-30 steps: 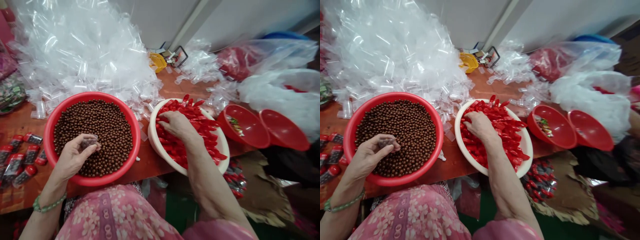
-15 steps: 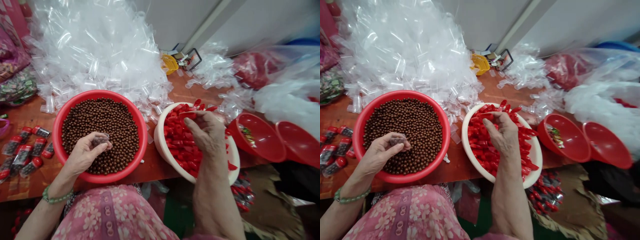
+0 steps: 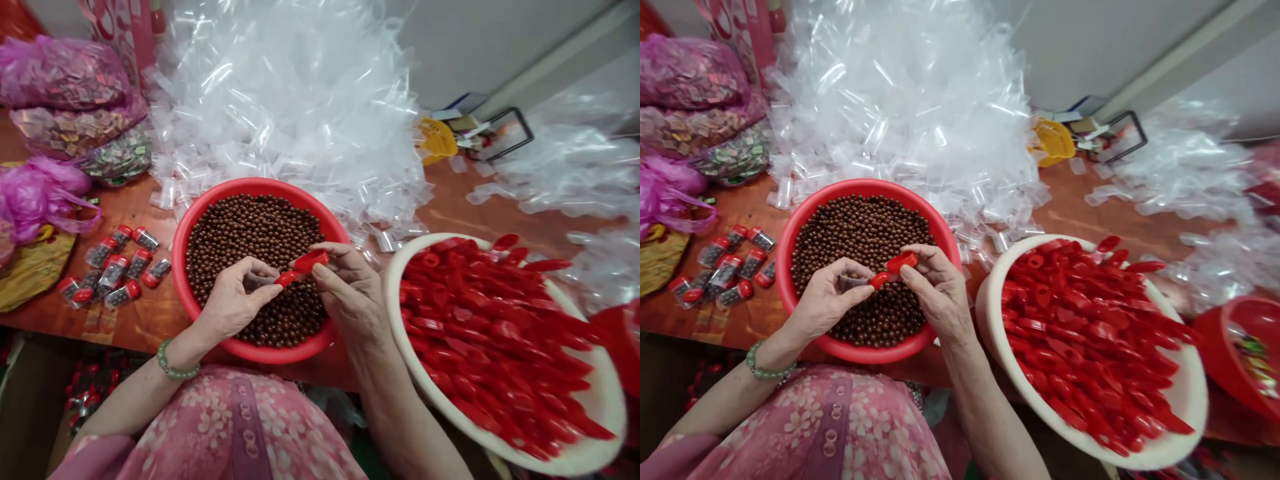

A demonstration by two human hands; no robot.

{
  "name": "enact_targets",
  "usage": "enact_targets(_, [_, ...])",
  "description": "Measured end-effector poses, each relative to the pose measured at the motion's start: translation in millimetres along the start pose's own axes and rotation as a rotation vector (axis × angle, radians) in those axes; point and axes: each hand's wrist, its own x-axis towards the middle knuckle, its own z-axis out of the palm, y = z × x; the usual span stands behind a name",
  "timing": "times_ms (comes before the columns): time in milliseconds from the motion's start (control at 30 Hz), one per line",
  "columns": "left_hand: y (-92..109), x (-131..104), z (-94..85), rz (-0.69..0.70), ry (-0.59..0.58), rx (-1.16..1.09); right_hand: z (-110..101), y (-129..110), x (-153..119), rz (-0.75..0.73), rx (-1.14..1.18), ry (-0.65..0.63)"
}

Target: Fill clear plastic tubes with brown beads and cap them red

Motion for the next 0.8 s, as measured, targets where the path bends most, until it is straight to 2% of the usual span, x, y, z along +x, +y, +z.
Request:
enact_targets(100, [-2.9,-0.5,-3.6,-0.018,0.029,0.004,12.9,3.0,1.7,0.028,0.091,0.038])
enact_targets(200, [-5.4,0.7,-5.7,-0.057,0.021,-0.073,23.8,5.2,-0.8,0.014,0.072,0.097])
enact_targets(400, [-11.8,1.9,-10.5,-0.049,0.021,-0.355,41.6,0.9,-8.5,-0.104,-0.042,0.029])
enact_targets(600, [-17.1,-0.4,-8.9,-0.089,0.037,-0.636,43.0,-0.2,-12.5,-0.147,-0.035,0.001])
enact_targets(700, [-18.2,-1.5,-9.7,-0.084,0.031,-0.639,41.7,-0.3,-14.0,-0.166,-0.034,-0.025])
enact_targets(800, [-19.7,-2.2,-12.7,-0.023,0.067,-0.542,40.3,1.0,-14.0,-0.186,-0.047,-0.06])
